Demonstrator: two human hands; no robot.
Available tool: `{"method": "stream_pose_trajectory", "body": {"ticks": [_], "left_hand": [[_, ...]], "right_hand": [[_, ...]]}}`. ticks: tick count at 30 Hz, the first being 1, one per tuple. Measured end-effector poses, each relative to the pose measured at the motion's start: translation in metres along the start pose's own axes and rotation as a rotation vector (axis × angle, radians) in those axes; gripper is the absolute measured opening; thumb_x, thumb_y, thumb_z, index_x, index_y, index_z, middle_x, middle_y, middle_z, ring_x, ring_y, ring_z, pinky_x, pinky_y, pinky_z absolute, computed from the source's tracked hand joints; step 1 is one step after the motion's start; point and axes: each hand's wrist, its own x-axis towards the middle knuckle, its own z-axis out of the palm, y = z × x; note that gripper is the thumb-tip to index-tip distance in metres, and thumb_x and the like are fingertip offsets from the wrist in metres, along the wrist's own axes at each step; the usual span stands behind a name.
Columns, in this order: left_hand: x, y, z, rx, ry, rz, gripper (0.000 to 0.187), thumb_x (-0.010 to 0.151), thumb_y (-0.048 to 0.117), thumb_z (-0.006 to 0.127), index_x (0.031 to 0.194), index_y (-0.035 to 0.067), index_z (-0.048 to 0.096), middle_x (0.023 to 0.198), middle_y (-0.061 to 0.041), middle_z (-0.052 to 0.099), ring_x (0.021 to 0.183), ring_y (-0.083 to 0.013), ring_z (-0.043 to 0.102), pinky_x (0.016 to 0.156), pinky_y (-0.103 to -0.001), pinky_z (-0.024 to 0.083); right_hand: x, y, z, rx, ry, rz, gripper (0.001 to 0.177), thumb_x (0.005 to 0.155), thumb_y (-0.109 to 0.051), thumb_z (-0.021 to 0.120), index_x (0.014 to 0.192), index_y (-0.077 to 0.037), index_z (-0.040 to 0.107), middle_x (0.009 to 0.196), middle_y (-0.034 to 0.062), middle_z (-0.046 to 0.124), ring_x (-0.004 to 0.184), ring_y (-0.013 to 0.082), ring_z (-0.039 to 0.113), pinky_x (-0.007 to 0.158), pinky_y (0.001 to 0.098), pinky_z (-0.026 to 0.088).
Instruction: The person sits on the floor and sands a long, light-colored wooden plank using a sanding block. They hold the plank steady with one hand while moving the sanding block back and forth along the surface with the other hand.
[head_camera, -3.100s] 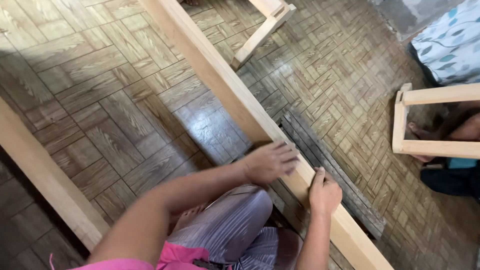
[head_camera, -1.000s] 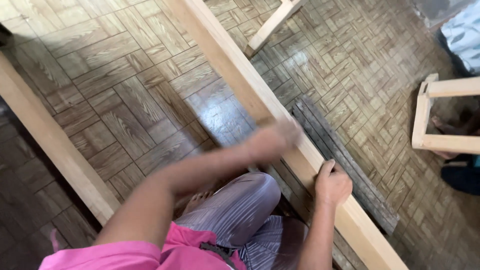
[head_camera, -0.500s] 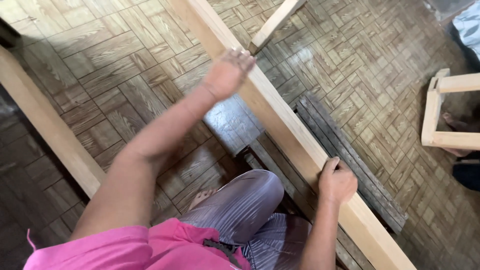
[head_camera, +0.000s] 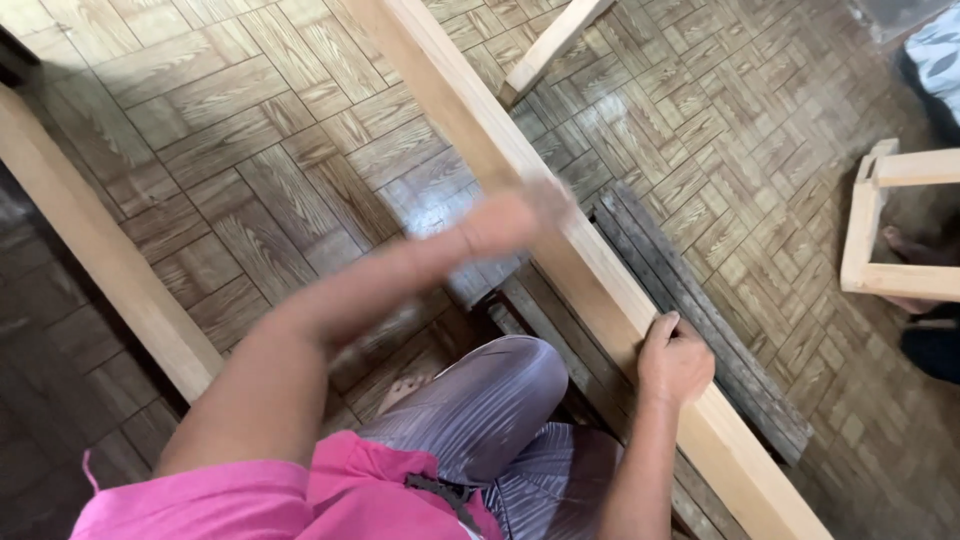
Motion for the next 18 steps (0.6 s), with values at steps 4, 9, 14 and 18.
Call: {"method": "stream_pose_trajectory", "body": {"ticks": [4, 9, 14, 18], "left_hand": [[0.002, -0.038, -0.134, 0.447, 0.074, -0.103, 0.028, 0.103, 0.026, 0.061, 0.124, 0.008, 0.068, 0.11, -0.014, 0.071, 0.106, -0.0315, 0.066, 0.099, -0.044, 0.053], [0.012, -0.027, -0.004, 0.26, 0.122, -0.255, 0.037, 0.094, 0.019, 0.066, 0.129, 0.007, 0.071, 0.129, -0.017, 0.07, 0.124, -0.0385, 0.061, 0.112, -0.05, 0.043], [0.004, 0.165, -0.05, 0.07, 0.157, 0.017, 0.04, 0.098, 0.023, 0.061, 0.134, 0.007, 0.066, 0.139, -0.013, 0.067, 0.133, -0.0323, 0.059, 0.122, -0.046, 0.036], [0.006, 0.119, 0.004, -0.075, 0.106, 0.309, 0.103, 0.047, 0.051, 0.093, 0.137, 0.011, 0.063, 0.133, -0.012, 0.071, 0.122, -0.0359, 0.066, 0.12, -0.054, 0.039]], "right_hand": [[0.003, 0.003, 0.005, 0.002, 0.016, 0.0, 0.039, 0.103, -0.042, 0.05, 0.092, -0.019, 0.08, 0.077, 0.023, 0.07, 0.085, 0.0497, 0.069, 0.077, 0.0583, 0.053], [0.002, -0.001, 0.003, -0.012, 0.013, -0.014, 0.041, 0.103, -0.041, 0.05, 0.095, -0.016, 0.081, 0.078, 0.0256, 0.07, 0.084, 0.0512, 0.069, 0.077, 0.0587, 0.053], [0.005, 0.004, 0.007, -0.005, 0.025, -0.028, 0.041, 0.104, -0.041, 0.049, 0.095, -0.016, 0.081, 0.078, 0.0258, 0.07, 0.085, 0.0513, 0.069, 0.077, 0.0598, 0.053], [-0.002, -0.005, -0.003, 0.014, -0.02, -0.027, 0.042, 0.104, -0.041, 0.048, 0.097, -0.017, 0.081, 0.082, 0.0264, 0.071, 0.088, 0.0522, 0.068, 0.079, 0.0607, 0.052]]}}
